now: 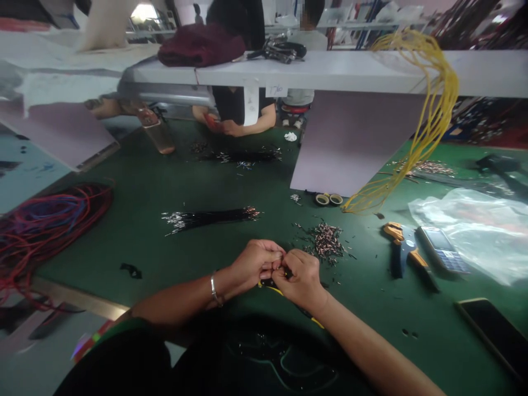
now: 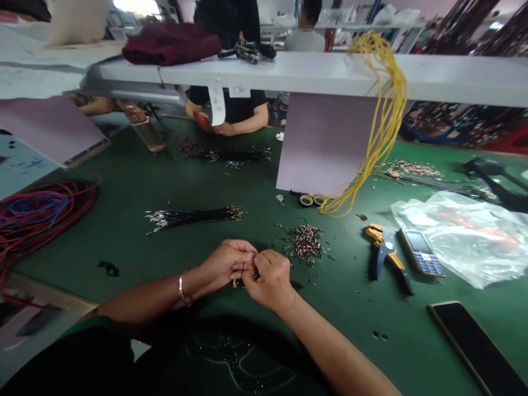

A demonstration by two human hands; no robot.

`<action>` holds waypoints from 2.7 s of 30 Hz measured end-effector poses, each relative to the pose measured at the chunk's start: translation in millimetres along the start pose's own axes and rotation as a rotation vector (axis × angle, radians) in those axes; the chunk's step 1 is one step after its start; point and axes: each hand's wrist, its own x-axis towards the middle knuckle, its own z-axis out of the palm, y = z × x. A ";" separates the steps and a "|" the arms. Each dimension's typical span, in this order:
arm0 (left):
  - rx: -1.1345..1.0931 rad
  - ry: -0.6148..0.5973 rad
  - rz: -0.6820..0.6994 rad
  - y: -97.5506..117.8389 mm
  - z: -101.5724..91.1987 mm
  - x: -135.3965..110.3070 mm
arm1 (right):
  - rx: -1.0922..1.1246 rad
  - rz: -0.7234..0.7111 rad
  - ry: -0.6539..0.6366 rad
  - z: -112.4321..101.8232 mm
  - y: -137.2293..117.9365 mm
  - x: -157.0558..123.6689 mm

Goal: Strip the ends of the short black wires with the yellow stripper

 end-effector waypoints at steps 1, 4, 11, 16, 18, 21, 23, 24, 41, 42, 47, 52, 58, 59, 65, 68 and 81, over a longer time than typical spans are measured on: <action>0.002 0.002 0.003 0.1 0.2 -0.2 | -0.006 0.000 -0.006 0.0 0.1 -0.3; 0.011 0.012 0.015 0.4 1.4 -1.2 | -0.036 -0.017 -0.015 -0.2 0.6 -0.9; 0.059 0.046 0.059 -0.6 4.9 -3.2 | -0.096 -0.068 -0.029 -2.0 -0.7 0.7; 0.090 0.061 0.095 -1.7 4.6 -3.3 | -0.132 -0.098 -0.030 -2.4 -1.6 0.6; 0.098 0.060 0.103 -2.3 3.8 -3.0 | -0.148 -0.095 -0.038 -1.8 -1.9 0.2; 0.100 0.061 0.101 -3.1 1.8 -2.1 | -0.129 -0.058 -0.051 -0.8 -2.1 0.2; 0.101 0.059 0.108 -2.5 -0.5 -1.2 | -0.082 -0.011 -0.073 -1.5 -1.7 0.3; 0.101 0.052 0.114 -1.5 -1.9 -0.7 | -0.056 0.018 -0.089 -2.8 -1.1 0.2; -0.050 0.027 0.203 35.5 -19.1 2.7 | -0.129 0.179 -0.591 -44.1 5.0 -45.6; -0.052 0.028 0.216 35.9 -19.2 2.1 | -0.094 0.193 -0.558 -43.2 8.4 -45.4; -0.100 0.030 0.209 37.7 -22.5 2.4 | 0.248 0.521 -0.436 -53.7 20.4 -42.3; -0.196 0.026 0.162 35.9 -24.2 6.0 | 0.836 0.892 -0.389 -67.4 25.2 -36.4; -0.257 0.006 0.123 34.3 -20.3 6.4 | 1.049 0.916 -0.261 -66.5 16.0 -29.3; -0.254 0.009 0.123 34.2 -19.5 6.1 | 1.070 0.922 -0.256 -66.3 14.8 -28.2; -0.145 0.033 0.226 33.3 -17.9 3.9 | 1.094 0.916 -0.252 -63.5 16.7 -28.6; -0.149 0.014 0.227 31.7 -20.2 6.3 | 1.043 0.880 -0.297 -60.5 17.1 -32.2; -0.267 -0.038 0.037 22.4 -24.7 16.4 | 0.964 0.824 -0.452 -64.1 17.8 -35.2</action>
